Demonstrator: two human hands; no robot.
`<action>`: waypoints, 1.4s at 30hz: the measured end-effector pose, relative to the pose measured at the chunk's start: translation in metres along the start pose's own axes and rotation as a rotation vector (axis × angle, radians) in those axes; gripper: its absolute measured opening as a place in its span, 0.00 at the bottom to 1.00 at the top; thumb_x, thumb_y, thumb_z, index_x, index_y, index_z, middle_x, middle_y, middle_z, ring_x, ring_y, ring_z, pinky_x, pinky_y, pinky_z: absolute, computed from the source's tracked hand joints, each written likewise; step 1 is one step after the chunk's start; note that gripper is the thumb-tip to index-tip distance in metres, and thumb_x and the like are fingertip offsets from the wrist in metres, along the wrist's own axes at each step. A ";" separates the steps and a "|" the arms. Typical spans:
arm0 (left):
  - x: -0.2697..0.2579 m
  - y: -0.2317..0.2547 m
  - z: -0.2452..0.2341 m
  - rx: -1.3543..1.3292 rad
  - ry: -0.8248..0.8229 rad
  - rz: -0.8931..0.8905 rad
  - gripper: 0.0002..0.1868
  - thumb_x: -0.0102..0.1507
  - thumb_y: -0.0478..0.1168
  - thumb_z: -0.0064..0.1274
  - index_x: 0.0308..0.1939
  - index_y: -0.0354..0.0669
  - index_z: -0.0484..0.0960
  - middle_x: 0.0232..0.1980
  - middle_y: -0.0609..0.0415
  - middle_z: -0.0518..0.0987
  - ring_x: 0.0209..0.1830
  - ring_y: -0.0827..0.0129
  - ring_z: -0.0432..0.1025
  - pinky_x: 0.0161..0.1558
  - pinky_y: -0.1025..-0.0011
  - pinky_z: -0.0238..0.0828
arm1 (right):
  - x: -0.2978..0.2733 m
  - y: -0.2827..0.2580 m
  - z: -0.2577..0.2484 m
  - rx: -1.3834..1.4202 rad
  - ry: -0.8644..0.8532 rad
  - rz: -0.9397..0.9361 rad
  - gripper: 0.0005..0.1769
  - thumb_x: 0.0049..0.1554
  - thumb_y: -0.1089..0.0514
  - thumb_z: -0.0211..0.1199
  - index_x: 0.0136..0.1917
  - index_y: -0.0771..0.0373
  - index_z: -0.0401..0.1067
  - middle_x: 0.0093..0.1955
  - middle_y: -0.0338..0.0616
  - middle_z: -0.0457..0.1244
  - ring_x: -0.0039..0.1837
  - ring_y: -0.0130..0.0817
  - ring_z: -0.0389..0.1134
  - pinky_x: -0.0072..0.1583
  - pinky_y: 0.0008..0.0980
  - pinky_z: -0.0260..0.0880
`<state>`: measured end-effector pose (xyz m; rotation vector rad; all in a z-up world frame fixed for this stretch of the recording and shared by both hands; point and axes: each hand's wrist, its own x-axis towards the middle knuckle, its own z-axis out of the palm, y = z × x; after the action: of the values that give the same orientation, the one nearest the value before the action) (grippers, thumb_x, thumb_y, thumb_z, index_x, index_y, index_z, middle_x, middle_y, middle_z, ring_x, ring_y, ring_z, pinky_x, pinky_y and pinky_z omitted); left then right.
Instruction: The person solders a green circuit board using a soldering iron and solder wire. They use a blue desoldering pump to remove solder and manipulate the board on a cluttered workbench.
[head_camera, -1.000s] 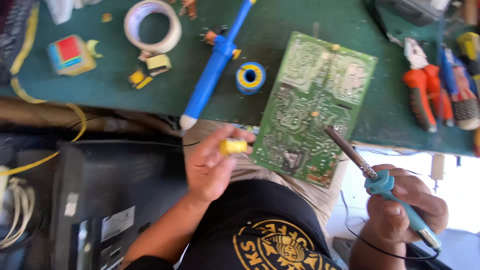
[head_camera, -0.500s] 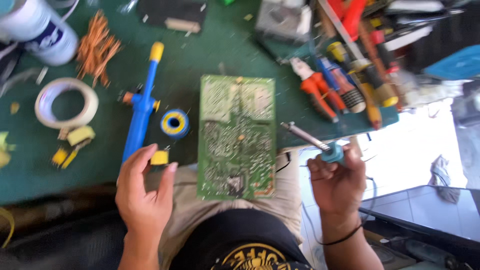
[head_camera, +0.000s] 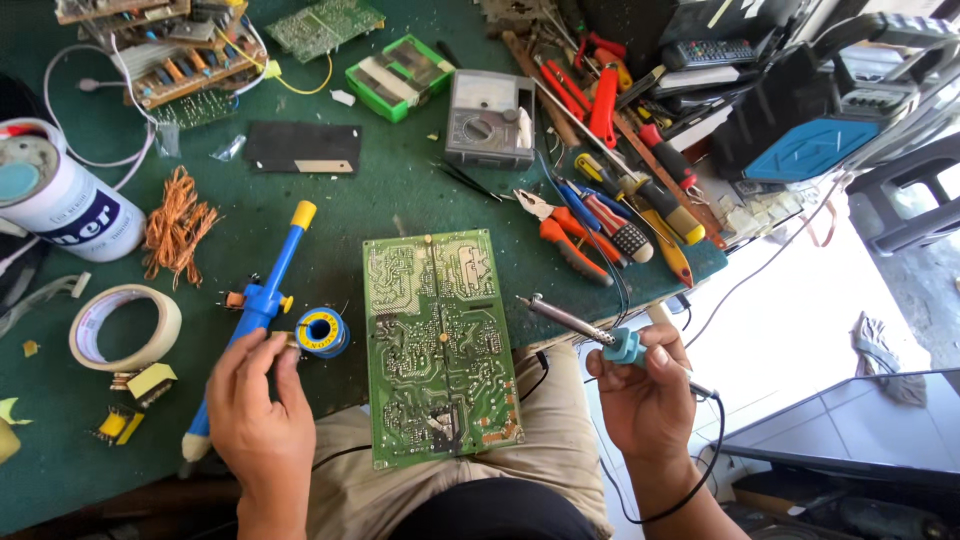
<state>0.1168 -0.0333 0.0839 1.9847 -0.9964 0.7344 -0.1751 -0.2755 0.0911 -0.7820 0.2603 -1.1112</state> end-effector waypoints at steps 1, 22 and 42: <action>0.002 -0.002 0.000 0.000 0.002 0.006 0.06 0.76 0.28 0.60 0.56 0.30 0.86 0.61 0.37 0.82 0.61 0.46 0.78 0.66 0.52 0.76 | 0.001 0.000 0.000 0.004 0.000 -0.004 0.06 0.64 0.57 0.61 0.52 0.60 0.73 0.33 0.46 0.70 0.33 0.35 0.67 0.49 0.46 0.67; 0.070 0.139 0.043 0.197 -0.447 0.398 0.36 0.69 0.62 0.44 0.75 0.44 0.76 0.84 0.33 0.57 0.79 0.32 0.57 0.77 0.34 0.51 | -0.020 0.006 -0.023 -0.138 0.088 -0.207 0.13 0.60 0.58 0.69 0.53 0.67 0.71 0.36 0.58 0.66 0.41 0.55 0.73 0.52 0.47 0.74; 0.084 0.146 0.037 -0.102 -0.362 0.609 0.39 0.62 0.35 0.54 0.78 0.64 0.69 0.75 0.37 0.62 0.73 0.42 0.63 0.74 0.38 0.62 | -0.019 0.002 -0.033 -0.207 -0.120 -0.334 0.11 0.63 0.63 0.68 0.57 0.67 0.73 0.51 0.58 0.70 0.47 0.47 0.73 0.53 0.41 0.74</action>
<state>0.0435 -0.1535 0.1838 1.7608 -1.8627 0.6246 -0.2007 -0.2727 0.0625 -1.1010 0.1473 -1.3587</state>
